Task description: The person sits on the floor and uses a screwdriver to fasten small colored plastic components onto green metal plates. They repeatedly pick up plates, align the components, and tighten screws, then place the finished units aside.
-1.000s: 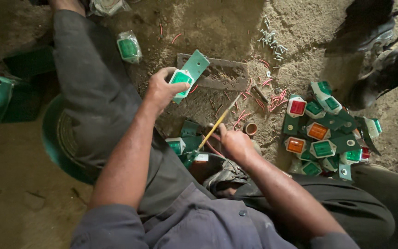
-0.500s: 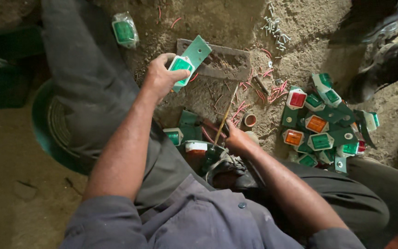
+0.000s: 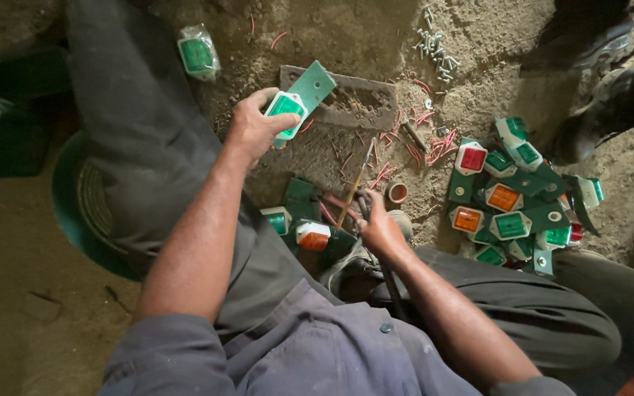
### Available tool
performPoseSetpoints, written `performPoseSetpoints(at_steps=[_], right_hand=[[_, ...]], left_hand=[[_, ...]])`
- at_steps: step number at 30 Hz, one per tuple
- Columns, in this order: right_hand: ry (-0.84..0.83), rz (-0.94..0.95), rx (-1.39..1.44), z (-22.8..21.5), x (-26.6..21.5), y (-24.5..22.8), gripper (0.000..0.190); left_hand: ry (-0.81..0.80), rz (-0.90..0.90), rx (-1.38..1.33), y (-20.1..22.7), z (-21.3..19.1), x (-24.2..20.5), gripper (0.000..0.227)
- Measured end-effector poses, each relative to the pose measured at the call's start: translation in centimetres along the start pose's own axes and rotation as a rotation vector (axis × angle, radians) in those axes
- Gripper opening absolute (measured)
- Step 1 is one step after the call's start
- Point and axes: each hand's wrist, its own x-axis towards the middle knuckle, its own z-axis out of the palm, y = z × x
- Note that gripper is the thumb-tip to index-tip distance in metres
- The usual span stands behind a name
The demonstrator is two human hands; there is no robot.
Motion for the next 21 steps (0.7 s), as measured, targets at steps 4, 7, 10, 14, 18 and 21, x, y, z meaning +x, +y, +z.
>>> performPoseSetpoints(at_steps=[4,7,10,14,18,21], right_hand=[[0.052,0.128,-0.074,-2.2,-0.6,-0.6,0.036],[0.208,-0.011,-0.024,-3.8,-1.4,-1.3,0.034],[0.265,-0.058,0.339,-5.3,-1.7,-2.7,0.045],[0.303,-0.184,0.452,-6.4,-0.9,-5.5,0.050],[0.290,-0.432,0.415,-6.8,0.8,-9.3,0.046],[0.307,-0.527,0.302,-7.4,2.2,-11.8,0.048]], left_hand=[[-0.008,0.045,0.008,0.0,0.1,0.0,0.049],[-0.002,0.066,0.036,-0.3,0.2,0.1,0.050],[0.027,0.016,0.041,-0.7,0.1,0.3,0.056],[0.039,0.121,0.171,-1.5,0.0,0.6,0.059],[0.100,0.202,0.347,-1.8,-0.1,0.9,0.058],[0.050,0.119,0.308,-1.5,-0.1,1.0,0.049]])
